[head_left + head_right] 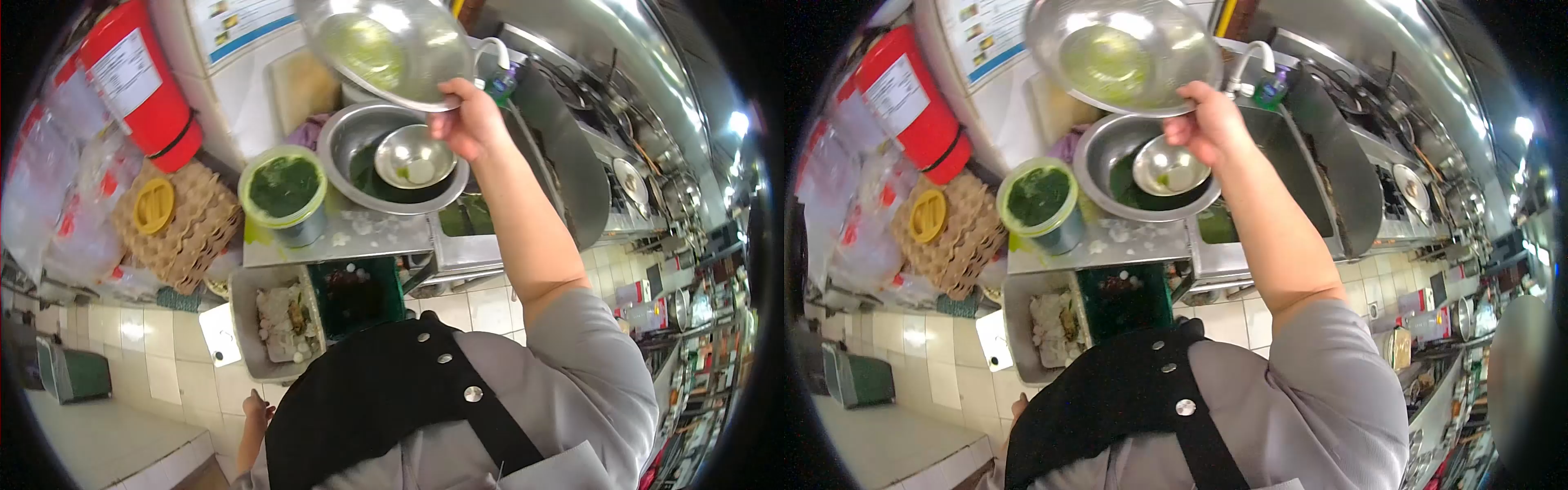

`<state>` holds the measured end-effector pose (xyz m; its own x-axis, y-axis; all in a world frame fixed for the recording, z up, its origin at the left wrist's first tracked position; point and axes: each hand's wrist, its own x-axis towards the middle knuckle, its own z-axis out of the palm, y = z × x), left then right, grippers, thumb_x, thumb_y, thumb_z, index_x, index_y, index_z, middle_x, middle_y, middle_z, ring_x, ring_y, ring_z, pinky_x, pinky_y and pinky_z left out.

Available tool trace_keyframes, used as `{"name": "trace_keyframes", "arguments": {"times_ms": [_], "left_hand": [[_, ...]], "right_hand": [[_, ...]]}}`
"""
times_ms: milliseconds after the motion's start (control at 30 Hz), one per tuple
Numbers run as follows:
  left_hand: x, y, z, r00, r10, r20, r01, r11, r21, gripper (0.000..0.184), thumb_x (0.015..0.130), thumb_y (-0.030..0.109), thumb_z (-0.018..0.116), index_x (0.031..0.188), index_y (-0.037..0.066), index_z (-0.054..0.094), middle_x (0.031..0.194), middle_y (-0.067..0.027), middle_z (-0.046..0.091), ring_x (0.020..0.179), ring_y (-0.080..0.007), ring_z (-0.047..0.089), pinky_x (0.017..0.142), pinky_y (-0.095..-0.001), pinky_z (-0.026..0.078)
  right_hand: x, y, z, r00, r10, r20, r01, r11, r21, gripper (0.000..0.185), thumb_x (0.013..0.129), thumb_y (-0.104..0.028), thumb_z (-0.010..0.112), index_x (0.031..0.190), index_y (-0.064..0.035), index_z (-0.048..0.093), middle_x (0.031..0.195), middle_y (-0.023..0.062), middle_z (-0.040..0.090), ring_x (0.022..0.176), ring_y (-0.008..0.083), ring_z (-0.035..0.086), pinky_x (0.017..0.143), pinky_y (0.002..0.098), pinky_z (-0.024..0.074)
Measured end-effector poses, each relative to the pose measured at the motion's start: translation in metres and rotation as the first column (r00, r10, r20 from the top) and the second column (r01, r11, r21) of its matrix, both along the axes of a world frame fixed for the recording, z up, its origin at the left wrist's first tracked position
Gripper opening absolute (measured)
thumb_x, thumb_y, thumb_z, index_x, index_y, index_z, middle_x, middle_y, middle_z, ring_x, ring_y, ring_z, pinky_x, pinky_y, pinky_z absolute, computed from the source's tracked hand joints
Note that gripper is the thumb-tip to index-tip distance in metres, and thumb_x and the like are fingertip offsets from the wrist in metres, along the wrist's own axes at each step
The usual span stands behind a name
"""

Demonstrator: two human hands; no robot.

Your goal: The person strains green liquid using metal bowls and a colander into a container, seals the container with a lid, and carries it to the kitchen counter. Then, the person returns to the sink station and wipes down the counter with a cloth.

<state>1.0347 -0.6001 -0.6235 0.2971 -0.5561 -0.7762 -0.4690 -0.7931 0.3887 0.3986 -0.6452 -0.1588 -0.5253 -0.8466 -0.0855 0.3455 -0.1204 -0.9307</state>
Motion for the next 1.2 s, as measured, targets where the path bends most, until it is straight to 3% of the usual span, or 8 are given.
{"name": "trace_keyframes", "arguments": {"times_ms": [100,133,200,333,500,667,833,1200], "left_hand": [[0.001,0.003,0.006,0.999,-0.051,-0.013,0.050,0.998,-0.049,0.052,0.095,0.045,0.044,0.095,-0.005,0.054,0.072,-0.0183,0.062,0.053,-0.0321,0.063,0.041,-0.0396,0.048],[0.019,0.003,-0.029,0.895,-0.430,0.120,0.441,0.892,-0.093,0.051,0.095,0.044,0.044,0.091,-0.005,0.055,0.071,-0.0183,0.062,0.053,-0.0322,0.063,0.041,-0.0396,0.048],[0.031,0.004,-0.057,0.206,-0.740,0.640,0.956,0.293,0.030,0.050,0.094,0.042,0.045,0.084,-0.006,0.057,0.070,-0.0184,0.062,0.053,-0.0324,0.062,0.041,-0.0395,0.047],[0.027,-0.012,-0.016,0.936,-0.069,0.346,0.174,0.943,-0.282,0.043,0.094,0.035,0.047,0.100,-0.006,0.056,0.086,-0.0218,0.063,0.074,-0.0341,0.063,0.060,-0.0413,0.050],[0.021,-0.113,0.012,0.960,0.162,0.228,0.013,0.789,-0.615,0.041,0.093,0.028,0.050,0.116,-0.006,0.057,0.106,-0.0241,0.064,0.096,-0.0353,0.063,0.082,-0.0423,0.051],[-0.064,-0.219,0.113,0.961,0.257,0.105,-0.044,0.515,-0.856,0.040,0.089,0.030,0.051,0.118,0.004,0.061,0.110,-0.0202,0.065,0.103,-0.0331,0.062,0.091,-0.0402,0.047],[-0.158,-0.276,0.249,0.928,0.322,0.189,0.000,0.507,-0.862,0.052,0.084,0.037,0.055,0.118,-0.002,0.058,0.108,-0.0275,0.064,0.107,-0.0378,0.060,0.095,-0.0417,0.045],[-0.125,-0.424,0.232,0.953,0.073,0.294,0.138,0.760,-0.635,0.062,0.088,0.050,0.043,0.095,-0.006,0.068,0.093,-0.0236,0.068,0.095,-0.0331,0.065,0.086,-0.0396,0.048]], "right_hand": [[-0.054,0.044,0.004,0.973,-0.229,-0.011,0.229,0.973,-0.009,0.024,0.092,-0.020,0.048,0.099,0.0031,0.052,0.065,0.0134,0.058,0.045,0.0231,0.054,0.044,0.0356,0.0487],[-0.074,0.061,-0.004,0.952,-0.303,-0.037,0.304,0.953,0.014,0.025,0.092,-0.020,0.048,0.099,0.0029,0.051,0.065,0.0130,0.057,0.046,0.0228,0.054,0.045,0.0359,0.0481],[-0.111,0.096,-0.030,0.908,-0.417,-0.033,0.418,0.907,0.052,0.025,0.093,-0.021,0.046,0.100,0.0023,0.051,0.065,0.0120,0.056,0.047,0.0221,0.054,0.044,0.0355,0.0459],[-0.165,0.159,-0.104,0.850,-0.523,-0.059,0.521,0.820,0.235,0.023,0.091,-0.020,0.045,0.097,0.0009,0.052,0.065,0.0097,0.055,0.045,0.0198,0.052,0.041,0.0337,0.0426],[-0.195,0.177,-0.209,0.826,-0.551,0.121,0.462,0.785,0.413,0.025,0.094,-0.027,0.050,0.103,-0.0033,0.052,0.073,0.0104,0.058,0.057,0.0212,0.057,0.049,0.0344,0.0481],[-0.195,0.173,-0.239,0.868,-0.427,0.254,0.332,0.879,0.342,0.066,0.097,-0.038,0.045,0.144,-0.0001,0.018,0.135,0.0250,0.046,0.122,0.0364,0.052,0.090,0.0456,0.0488],[-0.192,0.209,-0.201,0.955,-0.293,0.045,0.245,0.865,0.439,0.047,0.097,-0.030,0.048,0.138,-0.0091,0.044,0.109,0.0082,0.062,0.085,0.0208,0.060,0.073,0.0328,0.0504],[-0.136,0.308,-0.155,0.844,-0.528,-0.093,0.514,0.746,0.423,0.035,0.091,-0.034,0.060,0.118,-0.0130,0.057,0.084,0.0011,0.061,0.063,0.0122,0.054,0.055,0.0248,0.0448]]}}
